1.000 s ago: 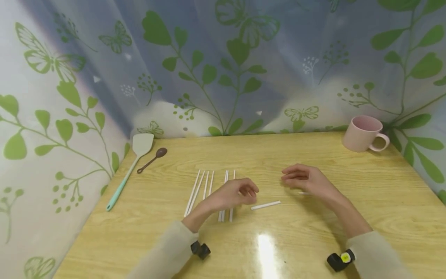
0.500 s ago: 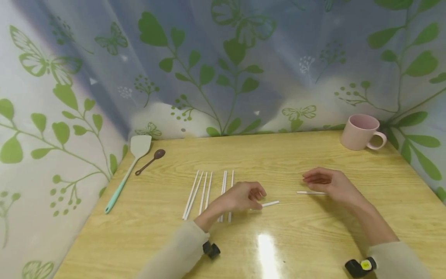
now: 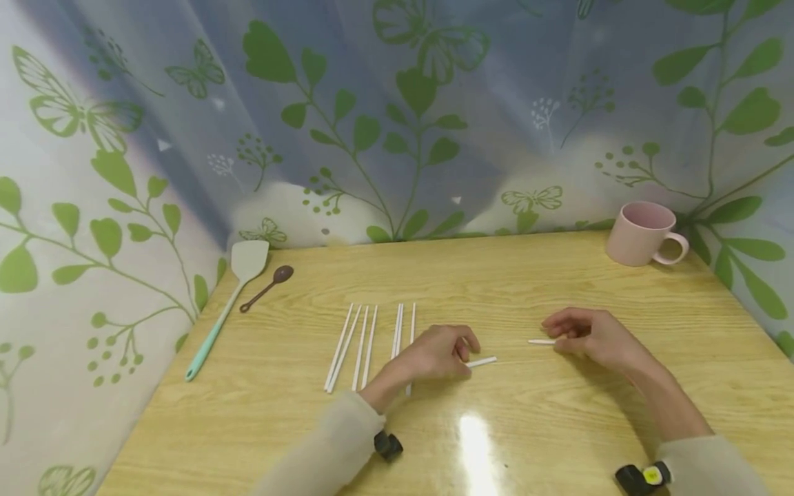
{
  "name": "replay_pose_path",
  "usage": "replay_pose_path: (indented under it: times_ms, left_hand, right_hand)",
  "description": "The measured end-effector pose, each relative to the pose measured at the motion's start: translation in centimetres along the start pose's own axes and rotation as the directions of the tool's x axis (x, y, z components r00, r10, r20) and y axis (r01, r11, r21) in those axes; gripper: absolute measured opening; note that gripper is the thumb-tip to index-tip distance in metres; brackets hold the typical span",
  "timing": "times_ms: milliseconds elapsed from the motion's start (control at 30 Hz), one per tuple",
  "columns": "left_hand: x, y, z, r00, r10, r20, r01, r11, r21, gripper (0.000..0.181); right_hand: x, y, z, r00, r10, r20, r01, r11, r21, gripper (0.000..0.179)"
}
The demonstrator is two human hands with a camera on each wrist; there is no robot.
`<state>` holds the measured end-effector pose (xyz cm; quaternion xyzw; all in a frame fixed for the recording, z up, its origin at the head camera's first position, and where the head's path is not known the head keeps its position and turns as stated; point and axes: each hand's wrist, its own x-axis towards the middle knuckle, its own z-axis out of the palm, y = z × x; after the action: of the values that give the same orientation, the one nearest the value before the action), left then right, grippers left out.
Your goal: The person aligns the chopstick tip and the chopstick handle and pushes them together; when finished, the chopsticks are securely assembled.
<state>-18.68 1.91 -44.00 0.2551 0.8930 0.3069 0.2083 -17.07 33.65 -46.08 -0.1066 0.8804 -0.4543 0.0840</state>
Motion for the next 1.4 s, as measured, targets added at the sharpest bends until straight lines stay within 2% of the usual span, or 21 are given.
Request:
replay_pose_path:
  times_ms: [300,633,867,933,1133,1300,1400]
  left_hand:
    - [0.0,0.6,0.2,1.0,0.026,-0.011,-0.025,0.995,0.092,0.037]
    - [0.0,0.8,0.2,1.0,-0.003,-0.005,0.004,0.999,0.039,0.036]
    - [0.0,1.0,-0.9,0.999,0.036,-0.03,-0.036,0.999,-0.002,0.037]
    - [0.1,1.1,-1.3,0.999,0.038,-0.037,-0.039,0.999,-0.038,0.034]
    - [0.1,1.7,-2.2,0.994,0.03,-0.104,-0.041,0.993,-0.107,0.022]
    - [-0.2,1.9,-2.9,0.978,0.05,-0.2,-0.079,0.987,-0.141,0.019]
    - [-0.5,1.9,-3.3,0.97,0.052,-0.236,-0.097,0.979,-0.182,0.02]
  right_hand:
    - [0.1,-0.2,0.4,1.0,-0.014,-0.002,0.014,0.999,-0.047,0.033]
    - [0.1,-0.8,0.6,1.0,-0.021,0.019,0.023,0.998,-0.062,0.026]
    - [1.0,-2.1,0.5,0.997,-0.064,0.037,0.067,0.994,-0.082,0.024]
    - [1.4,-2.8,0.4,0.998,-0.059,0.033,0.061,0.995,-0.081,0.024]
    - [2.6,-5.5,0.5,1.0,-0.021,-0.001,0.021,1.0,-0.023,0.027]
    - [3.5,-7.9,0.7,0.999,-0.019,-0.031,0.02,1.0,0.009,0.033]
    - [3.7,-9.1,0.8,0.999,-0.022,-0.036,0.024,0.999,0.039,0.033]
